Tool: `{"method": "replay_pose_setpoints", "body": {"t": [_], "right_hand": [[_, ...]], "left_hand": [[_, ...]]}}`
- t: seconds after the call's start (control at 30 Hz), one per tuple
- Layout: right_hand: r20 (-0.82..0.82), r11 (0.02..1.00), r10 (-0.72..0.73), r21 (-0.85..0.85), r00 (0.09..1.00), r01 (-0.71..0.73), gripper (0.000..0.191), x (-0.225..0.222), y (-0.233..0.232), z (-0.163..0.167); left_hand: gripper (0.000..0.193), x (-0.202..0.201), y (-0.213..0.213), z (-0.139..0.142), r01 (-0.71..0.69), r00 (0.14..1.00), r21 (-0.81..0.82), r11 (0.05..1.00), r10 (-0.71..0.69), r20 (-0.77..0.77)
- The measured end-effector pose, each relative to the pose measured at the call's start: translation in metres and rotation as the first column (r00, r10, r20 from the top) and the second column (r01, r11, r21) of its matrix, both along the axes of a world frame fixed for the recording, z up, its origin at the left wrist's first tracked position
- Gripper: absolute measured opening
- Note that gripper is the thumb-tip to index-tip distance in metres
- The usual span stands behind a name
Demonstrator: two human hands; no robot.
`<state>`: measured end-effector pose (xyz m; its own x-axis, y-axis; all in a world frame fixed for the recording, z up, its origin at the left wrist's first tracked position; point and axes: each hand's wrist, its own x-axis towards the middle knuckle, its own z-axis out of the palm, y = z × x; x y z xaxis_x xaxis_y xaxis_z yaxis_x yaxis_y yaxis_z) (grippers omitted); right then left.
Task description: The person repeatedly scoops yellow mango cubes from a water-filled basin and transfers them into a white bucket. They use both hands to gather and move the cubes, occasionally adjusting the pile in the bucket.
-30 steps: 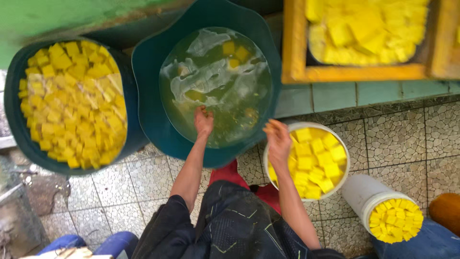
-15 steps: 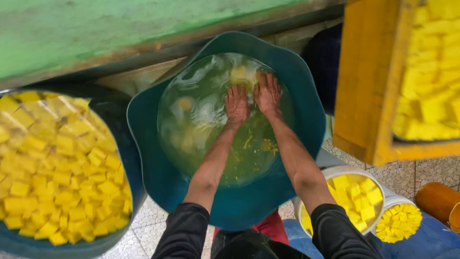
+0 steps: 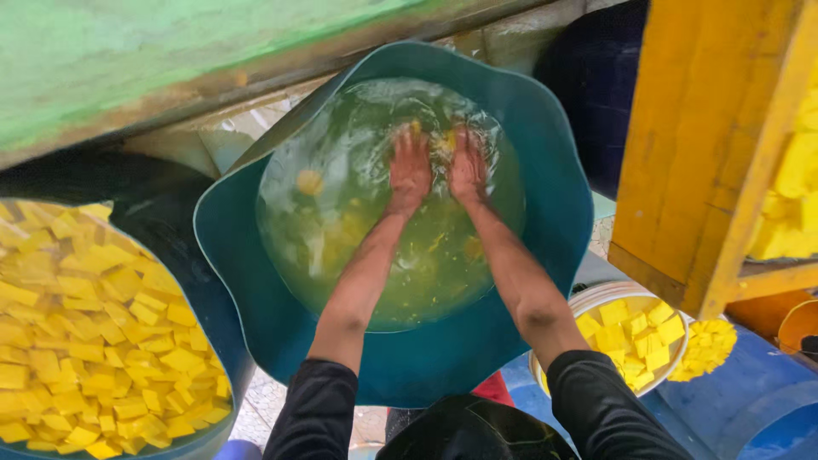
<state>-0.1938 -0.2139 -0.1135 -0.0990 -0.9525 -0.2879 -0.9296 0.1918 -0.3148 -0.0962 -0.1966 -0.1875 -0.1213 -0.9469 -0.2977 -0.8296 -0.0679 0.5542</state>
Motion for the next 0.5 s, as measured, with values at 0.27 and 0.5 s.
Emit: {"method": "replay_pose_setpoints", "body": {"t": [0.27,0.5], "right_hand": [[0.374,0.796,-0.605,0.284,0.703,0.535,0.029,-0.016,0.051,0.005],[0.542,0.598,-0.789,0.571,0.289,0.562,0.057,-0.014,0.078,0.006]], "left_hand": [[0.067,-0.002,0.03,0.063,0.037,0.983,-0.332,0.943,-0.095,-0.159],[0.081,0.021,0.031,0.055,-0.431,0.871,0.179,0.884,0.46,-0.175]]}}
